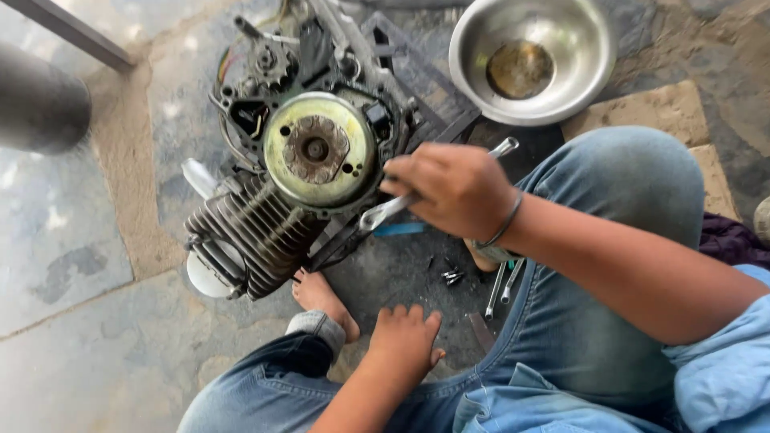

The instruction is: Disassembling and repairing a motorcycle engine using wrenches and other tools.

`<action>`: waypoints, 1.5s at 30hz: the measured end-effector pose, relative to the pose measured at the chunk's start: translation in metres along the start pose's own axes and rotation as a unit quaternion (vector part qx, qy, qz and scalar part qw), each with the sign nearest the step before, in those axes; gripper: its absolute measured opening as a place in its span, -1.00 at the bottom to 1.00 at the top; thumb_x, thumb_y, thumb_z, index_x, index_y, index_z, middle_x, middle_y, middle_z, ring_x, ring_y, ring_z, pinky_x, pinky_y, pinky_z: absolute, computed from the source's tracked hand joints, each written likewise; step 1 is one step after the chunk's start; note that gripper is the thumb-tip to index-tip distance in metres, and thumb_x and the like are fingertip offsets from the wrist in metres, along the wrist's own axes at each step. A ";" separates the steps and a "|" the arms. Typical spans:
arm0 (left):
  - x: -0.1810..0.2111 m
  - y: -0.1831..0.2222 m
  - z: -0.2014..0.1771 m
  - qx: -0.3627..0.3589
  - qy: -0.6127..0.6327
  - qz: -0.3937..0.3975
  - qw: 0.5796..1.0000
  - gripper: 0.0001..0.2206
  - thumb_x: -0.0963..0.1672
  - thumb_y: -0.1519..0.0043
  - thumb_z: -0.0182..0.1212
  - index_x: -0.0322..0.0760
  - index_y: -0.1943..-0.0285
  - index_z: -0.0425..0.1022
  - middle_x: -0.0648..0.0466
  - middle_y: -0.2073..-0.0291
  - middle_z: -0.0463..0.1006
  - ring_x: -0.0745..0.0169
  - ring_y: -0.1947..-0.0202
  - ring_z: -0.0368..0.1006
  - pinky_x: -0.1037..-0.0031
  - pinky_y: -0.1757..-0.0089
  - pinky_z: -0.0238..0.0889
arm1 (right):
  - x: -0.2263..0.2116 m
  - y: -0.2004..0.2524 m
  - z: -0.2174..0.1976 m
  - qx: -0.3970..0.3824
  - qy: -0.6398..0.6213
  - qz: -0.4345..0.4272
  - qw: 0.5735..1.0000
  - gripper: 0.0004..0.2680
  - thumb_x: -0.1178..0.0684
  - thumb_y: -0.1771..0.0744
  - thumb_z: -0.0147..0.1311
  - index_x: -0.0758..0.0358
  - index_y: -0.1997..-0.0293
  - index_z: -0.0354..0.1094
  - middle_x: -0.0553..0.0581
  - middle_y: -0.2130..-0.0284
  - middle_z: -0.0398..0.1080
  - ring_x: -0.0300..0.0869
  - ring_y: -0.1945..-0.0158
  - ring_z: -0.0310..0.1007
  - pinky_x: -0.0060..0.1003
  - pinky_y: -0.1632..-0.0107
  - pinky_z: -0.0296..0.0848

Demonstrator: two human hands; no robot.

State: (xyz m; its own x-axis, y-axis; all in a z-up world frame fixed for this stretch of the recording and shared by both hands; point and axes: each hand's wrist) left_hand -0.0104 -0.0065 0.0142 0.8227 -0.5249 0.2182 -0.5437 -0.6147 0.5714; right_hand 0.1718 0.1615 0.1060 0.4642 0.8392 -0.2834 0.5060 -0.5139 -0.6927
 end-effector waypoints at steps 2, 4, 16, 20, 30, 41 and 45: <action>-0.001 -0.002 -0.001 -0.002 -0.007 -0.004 1.000 -0.44 0.09 -0.19 0.32 -0.14 -0.32 0.37 -0.06 0.05 0.49 -0.10 -0.02 0.39 0.07 0.02 0.21 | 0.005 -0.001 -0.011 0.024 -0.014 0.021 0.999 -0.85 0.07 -0.37 0.31 0.31 0.10 0.46 0.08 0.40 0.45 -0.19 0.40 0.49 -0.31 0.35 0.49; -0.001 -0.001 -0.001 0.007 0.013 0.002 1.000 -0.42 0.08 -0.16 0.33 -0.14 -0.33 0.39 -0.04 0.05 0.50 -0.08 -0.01 0.41 0.10 0.02 0.22 | 0.009 -0.005 -0.031 0.102 -0.038 0.090 0.990 -0.90 0.09 -0.43 0.21 0.30 0.11 0.44 0.09 0.32 0.47 -0.27 0.33 0.48 -0.38 0.23 0.43; -0.010 0.004 0.005 0.012 0.053 -0.013 0.998 -0.44 0.08 -0.15 0.34 -0.12 -0.31 0.40 -0.02 0.05 0.51 -0.10 -0.02 0.41 0.05 0.01 0.22 | 0.081 0.041 -0.076 0.254 -0.456 0.527 0.671 -0.90 0.12 -0.38 0.25 0.14 0.24 0.37 -0.11 0.51 0.30 -0.45 0.58 0.18 -0.51 0.57 0.15; -0.015 0.010 0.009 -0.027 0.081 -0.014 0.996 -0.46 0.07 -0.18 0.32 -0.11 -0.31 0.39 -0.02 0.03 0.51 -0.10 -0.05 0.42 0.05 0.02 0.24 | 0.110 0.055 -0.067 0.253 -0.425 0.579 0.648 -0.86 0.11 -0.36 0.27 0.13 0.22 0.31 -0.11 0.49 0.29 -0.46 0.59 0.18 -0.51 0.59 0.13; -0.028 0.022 -0.006 -0.039 0.099 -0.067 0.992 -0.43 0.08 -0.22 0.27 -0.14 -0.38 0.30 -0.05 -0.09 0.47 -0.10 -0.12 0.39 -0.02 -0.10 0.19 | 0.122 0.041 -0.055 0.204 -0.404 0.635 0.626 -0.85 0.13 -0.30 0.26 0.20 0.22 0.30 -0.05 0.45 0.37 -0.46 0.59 0.15 -0.51 0.62 0.06; -0.022 0.061 -0.067 0.202 0.457 -0.147 0.854 -0.49 0.01 -0.23 0.20 -0.25 -0.33 0.35 -0.07 -0.20 0.48 0.13 0.03 0.61 0.35 0.03 0.45 | -0.017 0.029 -0.038 -0.132 -0.233 0.484 0.833 -0.87 0.10 -0.27 0.28 0.33 0.42 0.46 0.00 0.58 0.42 -0.37 0.48 0.32 -0.42 0.42 0.33; -0.023 0.052 -0.060 0.227 0.515 -0.159 0.811 -0.46 0.00 -0.23 0.23 -0.33 -0.34 0.32 -0.12 -0.21 0.48 0.11 0.03 0.58 0.35 0.05 0.44 | -0.028 0.042 -0.030 -0.160 -0.483 0.536 0.673 -0.86 0.15 -0.34 0.26 0.44 0.34 0.44 0.09 0.54 0.38 -0.28 0.49 0.29 -0.36 0.41 0.33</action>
State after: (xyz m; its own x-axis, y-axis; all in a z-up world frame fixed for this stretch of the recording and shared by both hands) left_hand -0.0478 0.0085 0.0862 0.5092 0.3297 0.7950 -0.0892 -0.8985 0.4298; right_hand 0.2019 0.1110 0.1051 0.0758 -0.4001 -0.9133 0.4596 -0.7988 0.3881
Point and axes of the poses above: each hand's wrist, its own y-axis away from the middle knuckle, its own z-axis out of the palm, x = y × z
